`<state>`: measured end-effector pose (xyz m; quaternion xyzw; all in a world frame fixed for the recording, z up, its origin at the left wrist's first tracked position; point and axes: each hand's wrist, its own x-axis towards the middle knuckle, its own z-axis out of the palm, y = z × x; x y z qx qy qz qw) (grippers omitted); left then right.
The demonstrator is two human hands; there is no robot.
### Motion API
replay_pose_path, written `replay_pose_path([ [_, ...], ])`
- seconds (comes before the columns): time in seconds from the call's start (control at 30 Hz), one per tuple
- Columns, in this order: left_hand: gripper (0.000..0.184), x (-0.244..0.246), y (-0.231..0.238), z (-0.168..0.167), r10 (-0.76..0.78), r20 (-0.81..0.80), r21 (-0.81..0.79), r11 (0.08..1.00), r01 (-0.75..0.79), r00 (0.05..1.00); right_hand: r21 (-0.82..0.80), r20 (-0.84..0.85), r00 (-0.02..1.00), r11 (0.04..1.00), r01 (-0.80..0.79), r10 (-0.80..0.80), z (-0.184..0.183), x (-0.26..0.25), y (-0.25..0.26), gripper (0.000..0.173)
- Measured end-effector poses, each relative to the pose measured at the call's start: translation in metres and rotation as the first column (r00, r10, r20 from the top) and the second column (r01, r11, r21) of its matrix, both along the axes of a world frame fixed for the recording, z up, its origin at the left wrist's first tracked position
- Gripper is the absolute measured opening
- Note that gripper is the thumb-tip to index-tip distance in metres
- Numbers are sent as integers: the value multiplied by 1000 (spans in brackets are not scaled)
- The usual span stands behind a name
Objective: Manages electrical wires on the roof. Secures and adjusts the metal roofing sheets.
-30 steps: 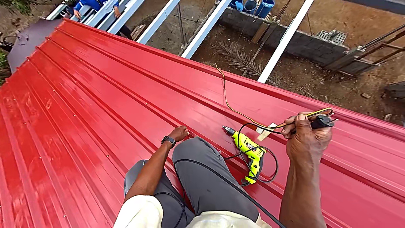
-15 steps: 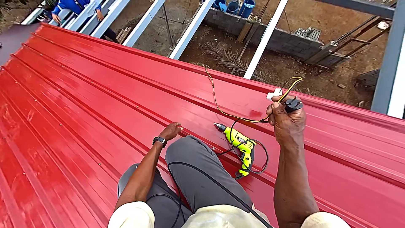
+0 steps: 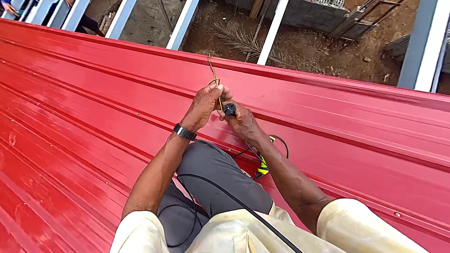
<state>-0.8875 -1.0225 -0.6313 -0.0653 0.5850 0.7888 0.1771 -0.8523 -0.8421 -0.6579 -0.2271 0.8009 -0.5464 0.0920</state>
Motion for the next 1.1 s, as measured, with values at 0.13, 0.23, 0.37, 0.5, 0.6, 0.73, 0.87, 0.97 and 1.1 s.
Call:
replay_pose_path([
  [0.13, 29, -1, -25, -18, 216, 58, 94, 971, -220, 975, -244, 225, 961, 946, 214, -160, -24, -14, 35, 30],
  [0.23, 28, -3, -42, -22, 365, 8, 49, 930, -365, 931, -353, 375, 838, 775, 524, -396, -68, -36, 100, 28],
  [0.37, 30, -3, -47, -31, 407, -64, -22, 912, -409, 911, -39, 604, 411, 489, 871, -683, -128, -33, 208, 15],
  [0.5, 33, -11, -51, -33, 378, -175, -140, 904, -403, 909, 596, 139, 136, 193, 779, -981, -134, -15, 256, 52],
  [0.6, 33, -17, -48, -36, 335, -179, -198, 909, -367, 925, 777, -316, 249, -99, 622, -916, -109, -15, 251, 101],
  [0.73, 34, -27, -41, -45, 233, -133, -286, 922, -263, 963, 769, -227, 612, 246, 590, -757, -111, -68, 195, 79],
  [0.87, 35, -36, -26, -59, 37, -103, -445, 892, -79, 994, 770, -146, 919, 542, 338, -365, -183, -145, 144, 69],
  [0.97, 35, -22, -16, -46, -38, -25, -551, 835, 18, 999, 806, -161, 980, 558, 198, -116, -231, -186, 120, 84],
  [1.1, 32, -43, 4, -44, -135, -11, -604, 791, 101, 991, 857, -196, 977, 471, 210, -79, -271, -198, 108, 101],
])
